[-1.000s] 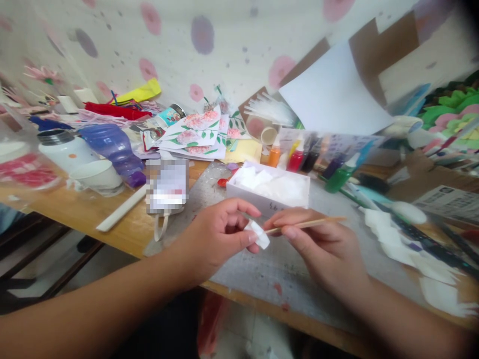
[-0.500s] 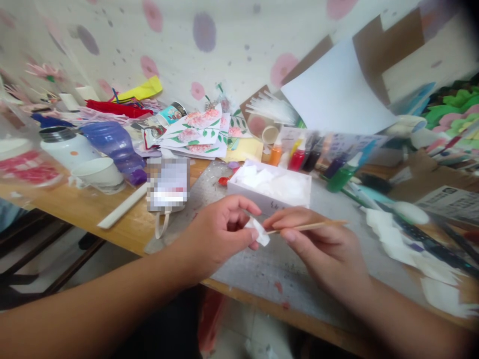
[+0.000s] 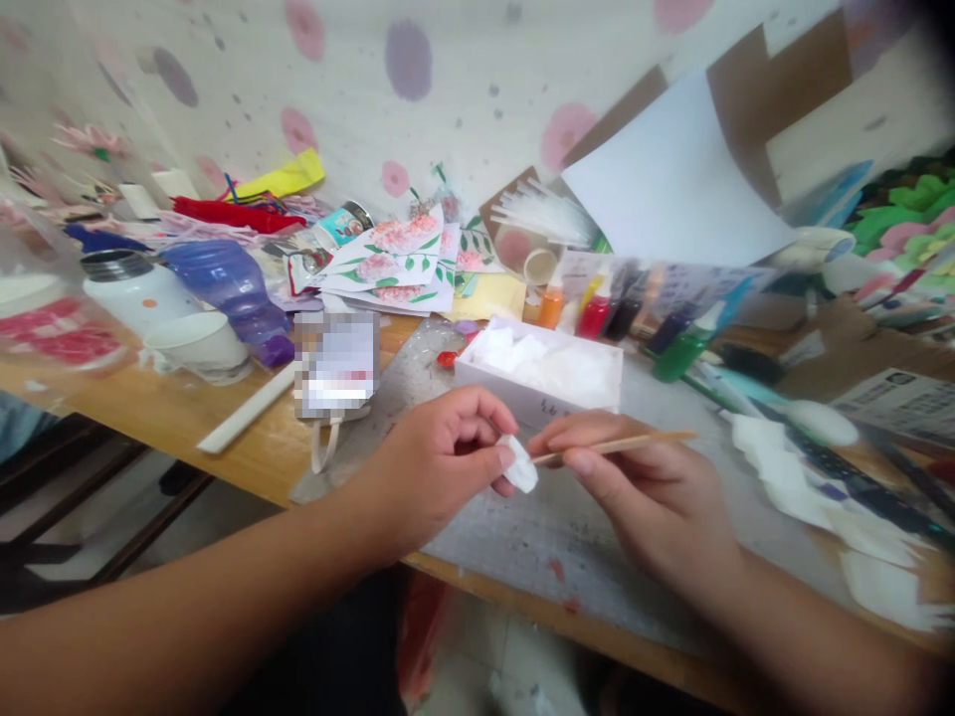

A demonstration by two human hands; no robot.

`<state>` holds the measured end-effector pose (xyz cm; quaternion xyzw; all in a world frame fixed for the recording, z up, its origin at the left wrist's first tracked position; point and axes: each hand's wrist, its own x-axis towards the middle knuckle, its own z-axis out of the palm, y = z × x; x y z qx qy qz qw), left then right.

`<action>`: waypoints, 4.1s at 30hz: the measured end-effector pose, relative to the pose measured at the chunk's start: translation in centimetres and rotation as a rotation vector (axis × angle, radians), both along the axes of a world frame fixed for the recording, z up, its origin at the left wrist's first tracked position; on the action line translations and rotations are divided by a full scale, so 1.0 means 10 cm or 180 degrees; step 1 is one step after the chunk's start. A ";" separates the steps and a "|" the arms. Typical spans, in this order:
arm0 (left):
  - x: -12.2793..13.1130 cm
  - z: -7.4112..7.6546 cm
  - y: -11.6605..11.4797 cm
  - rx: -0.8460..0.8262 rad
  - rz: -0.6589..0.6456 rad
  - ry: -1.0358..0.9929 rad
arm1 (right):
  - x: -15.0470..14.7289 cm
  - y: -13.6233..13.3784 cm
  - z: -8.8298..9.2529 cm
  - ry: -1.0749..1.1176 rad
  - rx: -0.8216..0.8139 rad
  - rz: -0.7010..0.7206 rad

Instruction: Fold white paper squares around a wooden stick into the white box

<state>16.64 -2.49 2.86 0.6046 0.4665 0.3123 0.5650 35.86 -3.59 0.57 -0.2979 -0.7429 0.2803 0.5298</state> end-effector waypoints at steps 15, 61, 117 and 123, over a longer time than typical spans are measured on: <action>0.00 -0.01 -0.02 0.0147 0.0037 -0.0455 | -0.01 -0.01 -0.02 0.0465 -0.0318 0.0046; 0.07 0.03 0.02 0.0458 -0.0002 0.0521 | 0.03 0.03 0.00 0.0363 0.0170 -0.0527; 0.14 -0.02 0.09 0.0112 0.0087 -0.0308 | 0.01 0.08 -0.02 0.0772 0.0023 -0.0296; 0.14 -0.03 0.09 0.0032 0.0165 -0.0397 | 0.05 0.11 -0.04 0.0819 -0.0112 -0.0382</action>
